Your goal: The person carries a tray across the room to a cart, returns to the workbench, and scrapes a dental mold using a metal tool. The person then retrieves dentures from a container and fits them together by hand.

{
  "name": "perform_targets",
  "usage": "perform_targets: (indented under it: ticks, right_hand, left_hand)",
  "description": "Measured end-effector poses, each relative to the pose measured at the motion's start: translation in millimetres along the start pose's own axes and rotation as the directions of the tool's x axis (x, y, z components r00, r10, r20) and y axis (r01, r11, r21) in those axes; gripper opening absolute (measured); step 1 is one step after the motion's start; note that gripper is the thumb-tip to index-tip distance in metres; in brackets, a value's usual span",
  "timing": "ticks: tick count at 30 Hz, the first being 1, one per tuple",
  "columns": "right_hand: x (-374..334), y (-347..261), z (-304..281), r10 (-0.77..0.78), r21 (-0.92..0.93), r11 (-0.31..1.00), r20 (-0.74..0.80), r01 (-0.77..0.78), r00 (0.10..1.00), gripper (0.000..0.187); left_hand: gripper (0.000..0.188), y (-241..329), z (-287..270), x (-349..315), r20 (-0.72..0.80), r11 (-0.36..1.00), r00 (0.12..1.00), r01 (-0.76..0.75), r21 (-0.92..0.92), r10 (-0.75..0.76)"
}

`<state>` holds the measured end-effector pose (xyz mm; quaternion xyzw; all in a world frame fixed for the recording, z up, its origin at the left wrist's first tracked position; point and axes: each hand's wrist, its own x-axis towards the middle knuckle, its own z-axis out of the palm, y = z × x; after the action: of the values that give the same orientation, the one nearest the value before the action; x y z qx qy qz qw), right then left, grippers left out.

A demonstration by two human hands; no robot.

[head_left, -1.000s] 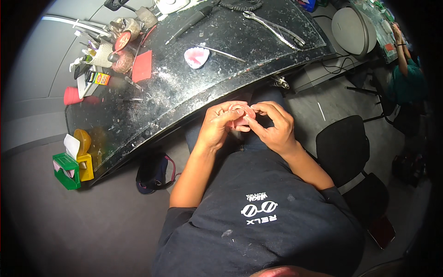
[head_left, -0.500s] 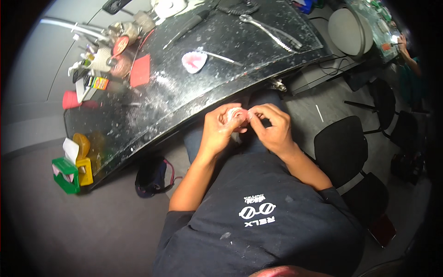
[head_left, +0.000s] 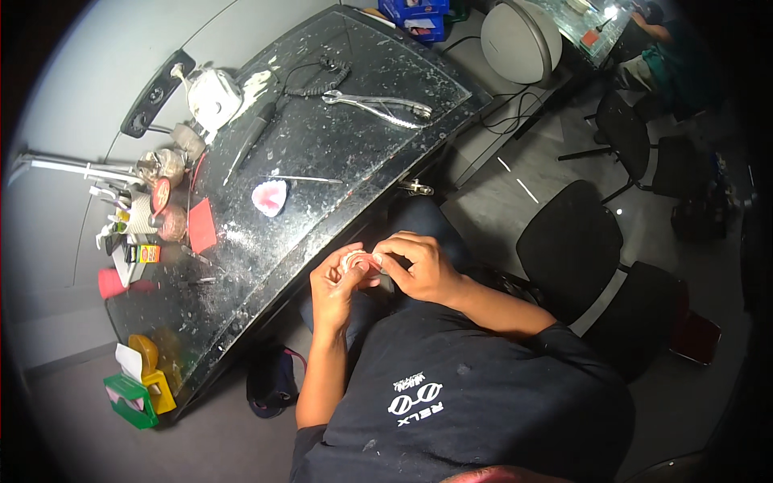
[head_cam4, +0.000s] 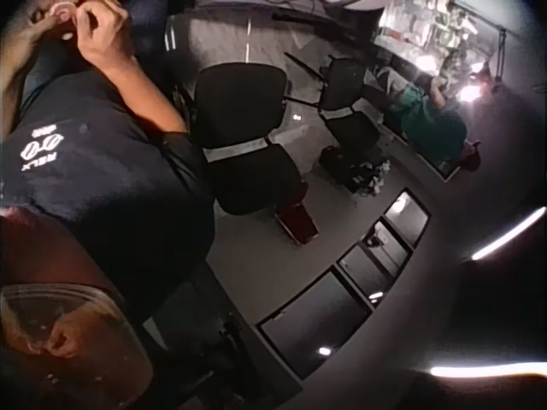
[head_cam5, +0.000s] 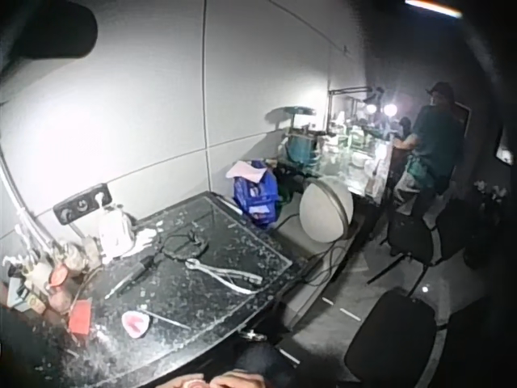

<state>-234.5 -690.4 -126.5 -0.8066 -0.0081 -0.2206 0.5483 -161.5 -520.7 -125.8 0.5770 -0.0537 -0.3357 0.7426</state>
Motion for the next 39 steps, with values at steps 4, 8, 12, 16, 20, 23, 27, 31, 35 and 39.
perform_targets:
  ticks: [4, 8, 12, 16, 20, 23, 27, 31, 35, 39]
  right_hand:
    - [1, 2, -6, -0.065, -0.104, 0.993, -0.011, 0.064, 0.998, 0.007]
    - [-1, 9, -10, -0.059, -0.141, 0.988, 0.003, 0.059, 0.998, 0.010]
    - [-3, 10, -9, 0.035, -0.060, 0.998, -0.018, -0.036, 0.999, 0.009]
    - [-7, 9, -3, 0.055, -0.075, 0.995, -0.063, -0.060, 0.996, 0.008]
    - [-11, 9, 1, 0.023, -0.144, 0.989, -0.112, -0.039, 0.993, 0.008]
    - [-10, 8, 4, -0.018, -0.206, 0.979, -0.107, -0.004, 0.994, 0.008]
    - [-10, 9, 4, 0.065, -0.198, 0.977, -0.095, -0.083, 0.993, 0.006]
    - [-11, 5, 5, 0.142, -0.141, 0.978, -0.082, -0.153, 0.986, 0.006]
    - [-12, 6, 6, 0.201, -0.085, 0.975, -0.051, -0.205, 0.978, 0.005]
    - [-8, -3, 3, 0.250, -0.077, 0.965, -0.020, -0.251, 0.968, 0.007]
  left_hand:
    - [0.035, -3, 4, 4, -0.012, 1.000, 1.000, 0.016, 0.014, -0.016]
    - [0.036, -6, 14, 3, -0.061, 0.988, 0.997, -0.032, 0.153, 0.042]
    - [0.038, -9, 22, -1, -0.097, 0.976, 0.992, -0.065, 0.207, 0.086]
    - [0.041, -15, 25, -5, -0.101, 0.944, 0.980, -0.136, 0.301, 0.173]
    - [0.043, -20, 22, -4, -0.103, 0.916, 0.973, -0.155, 0.371, 0.206]
    - [0.042, -27, 17, -3, -0.118, 0.919, 0.967, -0.169, 0.355, 0.224]
    - [0.042, -26, 19, -1, -0.128, 0.907, 0.964, -0.169, 0.385, 0.234]
    - [0.045, -30, 15, 0, -0.145, 0.910, 0.971, -0.120, 0.397, 0.191]
    - [0.043, -24, 12, -2, -0.081, 0.894, 0.986, -0.097, 0.437, 0.147]
    - [0.042, -19, 7, -4, -0.056, 0.962, 0.997, -0.028, 0.272, 0.045]
